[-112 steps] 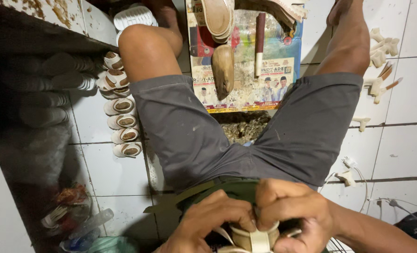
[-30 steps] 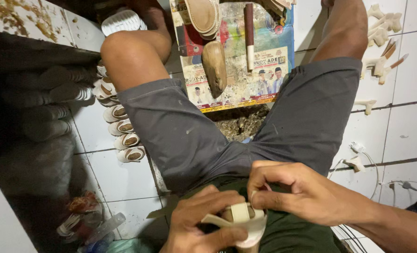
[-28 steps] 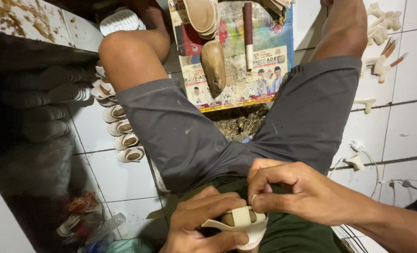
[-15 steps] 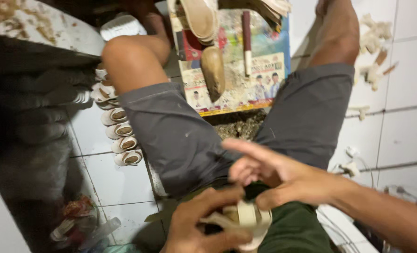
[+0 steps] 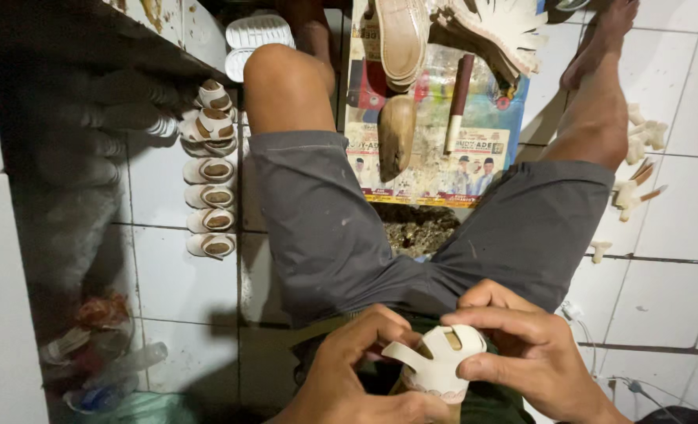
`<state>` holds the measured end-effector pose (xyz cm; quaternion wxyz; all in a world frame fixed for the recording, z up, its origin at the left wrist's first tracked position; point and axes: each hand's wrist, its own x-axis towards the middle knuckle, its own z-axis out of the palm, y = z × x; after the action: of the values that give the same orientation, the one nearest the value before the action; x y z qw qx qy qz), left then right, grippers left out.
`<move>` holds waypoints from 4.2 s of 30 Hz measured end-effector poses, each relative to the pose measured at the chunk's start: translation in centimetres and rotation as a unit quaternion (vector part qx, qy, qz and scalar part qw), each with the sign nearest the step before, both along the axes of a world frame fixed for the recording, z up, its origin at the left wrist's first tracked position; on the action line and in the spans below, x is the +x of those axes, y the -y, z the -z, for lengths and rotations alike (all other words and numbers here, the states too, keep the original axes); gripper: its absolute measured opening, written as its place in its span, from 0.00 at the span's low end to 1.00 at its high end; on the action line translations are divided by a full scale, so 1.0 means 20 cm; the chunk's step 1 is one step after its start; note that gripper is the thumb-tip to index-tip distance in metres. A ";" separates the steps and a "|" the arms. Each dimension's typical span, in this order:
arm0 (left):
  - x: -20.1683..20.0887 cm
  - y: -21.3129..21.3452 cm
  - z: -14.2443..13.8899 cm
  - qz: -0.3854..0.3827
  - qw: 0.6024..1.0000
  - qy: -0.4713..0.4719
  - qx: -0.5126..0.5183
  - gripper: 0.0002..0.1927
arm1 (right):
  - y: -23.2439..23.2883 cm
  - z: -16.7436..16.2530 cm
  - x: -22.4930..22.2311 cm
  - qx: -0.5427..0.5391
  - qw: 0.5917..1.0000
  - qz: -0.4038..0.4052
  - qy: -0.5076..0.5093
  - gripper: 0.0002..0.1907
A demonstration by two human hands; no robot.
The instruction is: The person assembles sandals by attaching white straps to brown soles using a cylindrical tool to press the straps into place. The person handles multiple sandals, aligning and securing the straps before setting the finished units aside.
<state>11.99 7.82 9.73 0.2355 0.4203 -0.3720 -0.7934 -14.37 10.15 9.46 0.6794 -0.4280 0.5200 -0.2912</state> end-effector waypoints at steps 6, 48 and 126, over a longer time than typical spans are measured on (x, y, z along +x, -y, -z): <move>0.01 -0.04 0.07 -0.037 0.997 -0.062 0.006 0.08 | -0.05 0.07 -0.03 0.031 0.996 0.031 0.083 0.24; -0.02 0.14 0.12 0.124 0.926 -0.245 0.260 0.26 | -0.12 0.01 0.04 -0.086 0.979 0.019 0.185 0.59; -0.31 0.26 0.29 0.051 0.996 0.045 -0.056 0.18 | 0.12 0.25 0.06 0.030 0.977 0.195 0.081 0.17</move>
<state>5.88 2.70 3.88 0.2007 0.4220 -0.4475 -0.7625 -13.25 7.84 4.40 0.6619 -0.2731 0.5449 -0.4362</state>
